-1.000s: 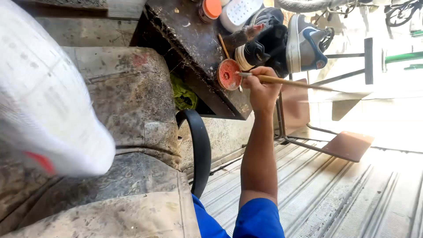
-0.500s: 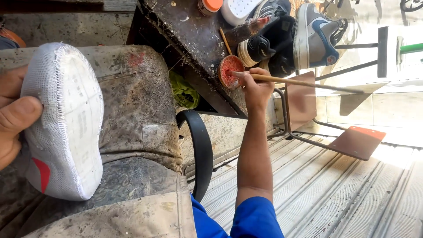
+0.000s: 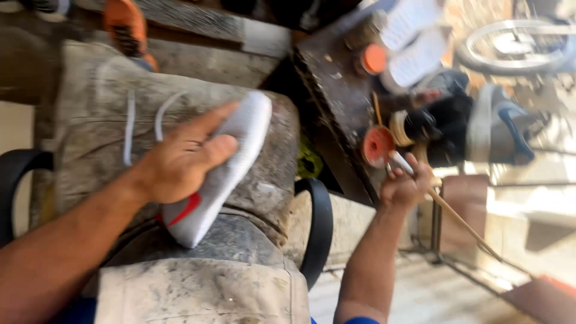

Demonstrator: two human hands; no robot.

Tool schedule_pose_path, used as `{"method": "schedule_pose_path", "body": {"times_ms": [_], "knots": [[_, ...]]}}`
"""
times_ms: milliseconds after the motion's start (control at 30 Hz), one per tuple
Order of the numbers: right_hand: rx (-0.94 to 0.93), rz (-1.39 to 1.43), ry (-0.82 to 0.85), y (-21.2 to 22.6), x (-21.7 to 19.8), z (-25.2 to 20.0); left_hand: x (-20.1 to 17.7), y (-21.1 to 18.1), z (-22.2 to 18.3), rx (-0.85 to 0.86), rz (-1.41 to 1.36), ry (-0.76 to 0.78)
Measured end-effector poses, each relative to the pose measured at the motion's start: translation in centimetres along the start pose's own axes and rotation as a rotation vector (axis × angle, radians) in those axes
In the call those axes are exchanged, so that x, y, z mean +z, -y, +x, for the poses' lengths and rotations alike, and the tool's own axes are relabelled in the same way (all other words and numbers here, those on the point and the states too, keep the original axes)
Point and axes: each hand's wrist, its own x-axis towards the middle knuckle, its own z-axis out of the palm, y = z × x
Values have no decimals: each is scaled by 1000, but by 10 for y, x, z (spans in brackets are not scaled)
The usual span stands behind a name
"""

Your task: Applying a red coating or adhesive to the sole of a shoe using a brush at a repair bench.

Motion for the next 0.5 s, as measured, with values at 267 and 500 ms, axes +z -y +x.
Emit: {"method": "schedule_pose_path", "body": {"times_ms": [267,500], "knots": [[-11,234,792,69,78,-124,9,-34,-7,240,68,87],[-116,273,1028,61,161,-224,10,-45,-16,337,130,107]]}}
